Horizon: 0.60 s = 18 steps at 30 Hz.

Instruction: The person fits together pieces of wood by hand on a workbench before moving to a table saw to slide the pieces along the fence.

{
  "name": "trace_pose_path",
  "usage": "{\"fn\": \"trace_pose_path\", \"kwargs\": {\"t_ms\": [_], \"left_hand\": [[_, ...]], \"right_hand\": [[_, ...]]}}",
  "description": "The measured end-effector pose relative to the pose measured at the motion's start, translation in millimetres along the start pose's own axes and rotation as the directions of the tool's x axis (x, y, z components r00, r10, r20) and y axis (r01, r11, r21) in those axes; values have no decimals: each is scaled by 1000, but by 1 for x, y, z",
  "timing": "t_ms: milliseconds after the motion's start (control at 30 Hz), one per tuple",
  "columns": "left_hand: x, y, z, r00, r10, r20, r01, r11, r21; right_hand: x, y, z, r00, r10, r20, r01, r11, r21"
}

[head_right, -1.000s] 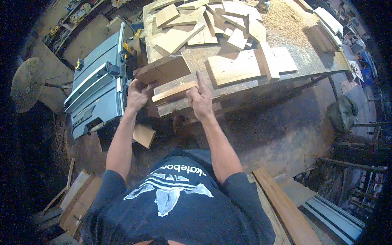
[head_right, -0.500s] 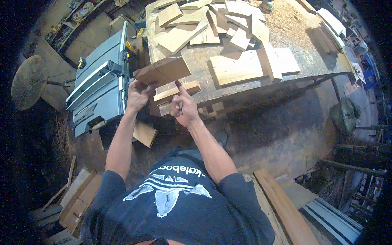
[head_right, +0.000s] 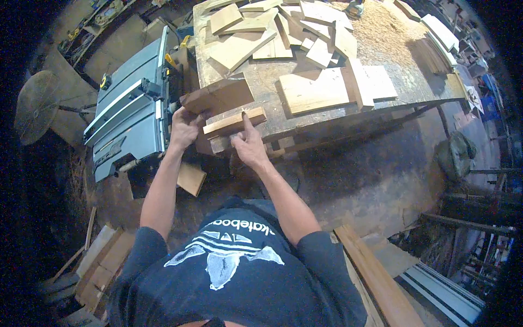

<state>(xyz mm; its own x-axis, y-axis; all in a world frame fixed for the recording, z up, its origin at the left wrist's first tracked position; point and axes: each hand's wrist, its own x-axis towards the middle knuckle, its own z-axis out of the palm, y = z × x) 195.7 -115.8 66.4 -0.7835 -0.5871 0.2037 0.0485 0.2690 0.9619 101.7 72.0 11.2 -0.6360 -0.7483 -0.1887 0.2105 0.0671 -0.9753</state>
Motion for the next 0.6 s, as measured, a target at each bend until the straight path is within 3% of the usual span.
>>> {"fn": "trace_pose_path", "kwargs": {"t_ms": [67, 100, 167, 267, 400, 433, 467, 533, 600], "left_hand": [[-3, 0, -2, 1000, -7, 8, 7, 1000, 3], [-4, 3, -2, 1000, -11, 16, 11, 1000, 7], [-4, 6, -2, 1000, -13, 17, 13, 1000, -3], [-3, 8, -5, 1000, 8, 22, -9, 1000, 24], [-5, 5, -5, 999, 26, 29, -28, 997, 78], [-5, 4, -5, 999, 25, 32, -27, 997, 78], [-6, 2, -5, 999, 22, 38, -24, 998, 52], [-6, -3, -4, 999, 16, 46, -17, 1000, 23], [-6, -10, -3, 999, -4, 48, 10, 993, -118]], "right_hand": [[8, 20, 1, 1000, -28, 5, 28, 984, -177], [11, 25, 0, 1000, -25, 5, 25, 984, -178], [17, 34, -5, 984, -179, -11, 167, 938, -302], [5, 1, -7, 995, -97, -25, 85, 947, -308], [5, 7, -13, 992, -120, -37, 102, 941, -322], [4, 3, -14, 998, -60, -25, 49, 940, -337], [4, 1, -15, 1000, 2, -15, -7, 936, -351], [4, 1, -15, 1000, -14, -16, 8, 936, -351], [3, -1, -15, 999, -30, -17, 21, 935, -354]]}}
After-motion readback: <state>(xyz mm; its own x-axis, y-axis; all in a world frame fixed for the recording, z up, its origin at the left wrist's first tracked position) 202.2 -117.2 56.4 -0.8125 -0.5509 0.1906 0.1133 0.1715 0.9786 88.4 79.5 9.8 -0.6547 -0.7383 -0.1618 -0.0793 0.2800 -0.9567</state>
